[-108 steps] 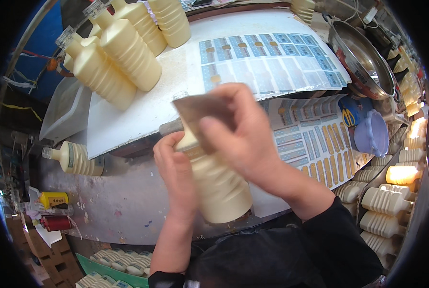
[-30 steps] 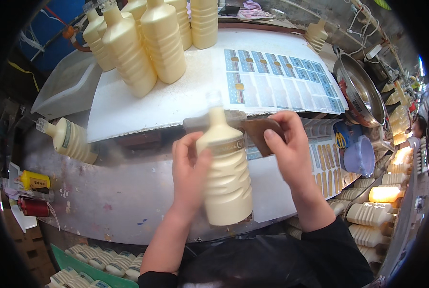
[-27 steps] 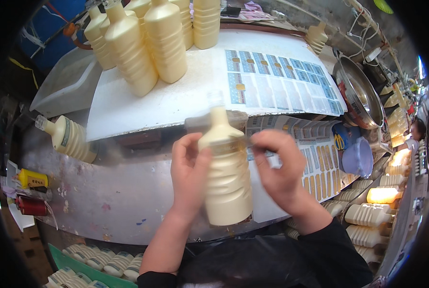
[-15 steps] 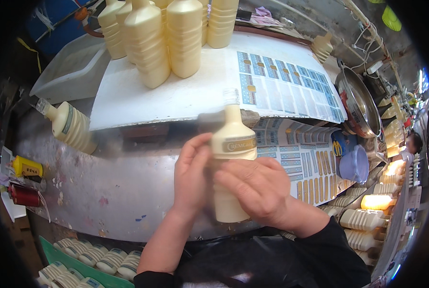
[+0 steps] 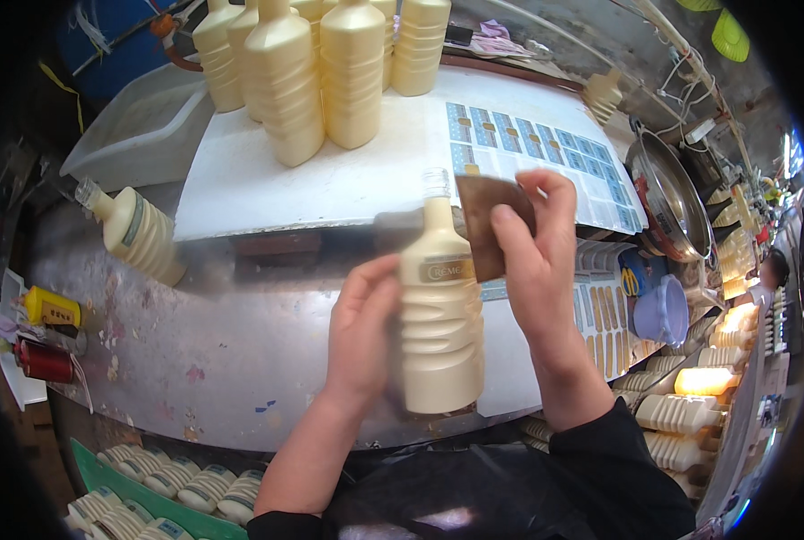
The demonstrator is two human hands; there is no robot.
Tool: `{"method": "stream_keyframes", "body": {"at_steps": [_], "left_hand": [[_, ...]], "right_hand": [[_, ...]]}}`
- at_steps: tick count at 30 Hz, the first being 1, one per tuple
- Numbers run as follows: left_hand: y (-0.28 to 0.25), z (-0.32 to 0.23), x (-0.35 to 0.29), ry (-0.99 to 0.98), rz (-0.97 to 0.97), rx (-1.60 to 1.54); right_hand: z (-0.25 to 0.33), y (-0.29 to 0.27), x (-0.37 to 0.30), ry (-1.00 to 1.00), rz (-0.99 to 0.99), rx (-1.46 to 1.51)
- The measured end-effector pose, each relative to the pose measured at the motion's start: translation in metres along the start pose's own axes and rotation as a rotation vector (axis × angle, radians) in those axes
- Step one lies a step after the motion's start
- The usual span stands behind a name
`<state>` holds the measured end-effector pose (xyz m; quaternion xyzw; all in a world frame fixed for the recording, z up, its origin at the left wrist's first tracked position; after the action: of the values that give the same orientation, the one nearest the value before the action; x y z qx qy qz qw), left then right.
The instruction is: The person applies labels to cream-colored plastic bottles using a small handheld tool to smooth the label surface. The person handles each bottle one at a time, rotates it, and places it aside after labeling.
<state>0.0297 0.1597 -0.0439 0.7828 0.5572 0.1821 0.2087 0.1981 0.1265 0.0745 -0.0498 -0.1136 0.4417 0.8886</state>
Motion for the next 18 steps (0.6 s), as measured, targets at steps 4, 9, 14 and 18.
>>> {"method": "stream_keyframes", "body": {"at_steps": [4, 9, 14, 18], "left_hand": [[0.013, 0.000, 0.002, -0.024, -0.035, 0.062], [0.005, -0.002, -0.001, 0.011, -0.040, 0.102], [0.012, -0.001, -0.001, 0.040, -0.053, 0.097], [0.015, -0.008, -0.003, 0.002, -0.011, 0.137]], "right_hand": [[0.001, 0.038, -0.007, -0.066, 0.124, -0.272], [-0.011, 0.028, 0.000, 0.037, 0.083, -0.498], [-0.001, 0.028, -0.005, -0.173, 0.130, -0.394], [-0.005, 0.043, -0.007, -0.127, 0.205, -0.476]]}}
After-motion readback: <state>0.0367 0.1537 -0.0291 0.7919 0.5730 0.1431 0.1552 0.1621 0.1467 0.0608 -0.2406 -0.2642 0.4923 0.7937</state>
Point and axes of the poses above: each hand's wrist, its own x-axis towards the middle knuckle, its own y-axis out of the palm, z = x × y, the point moved 6 cm from there along x, towards the middle knuckle, and after that the axes turned 14 degrees about y, right-handed, at the moved point
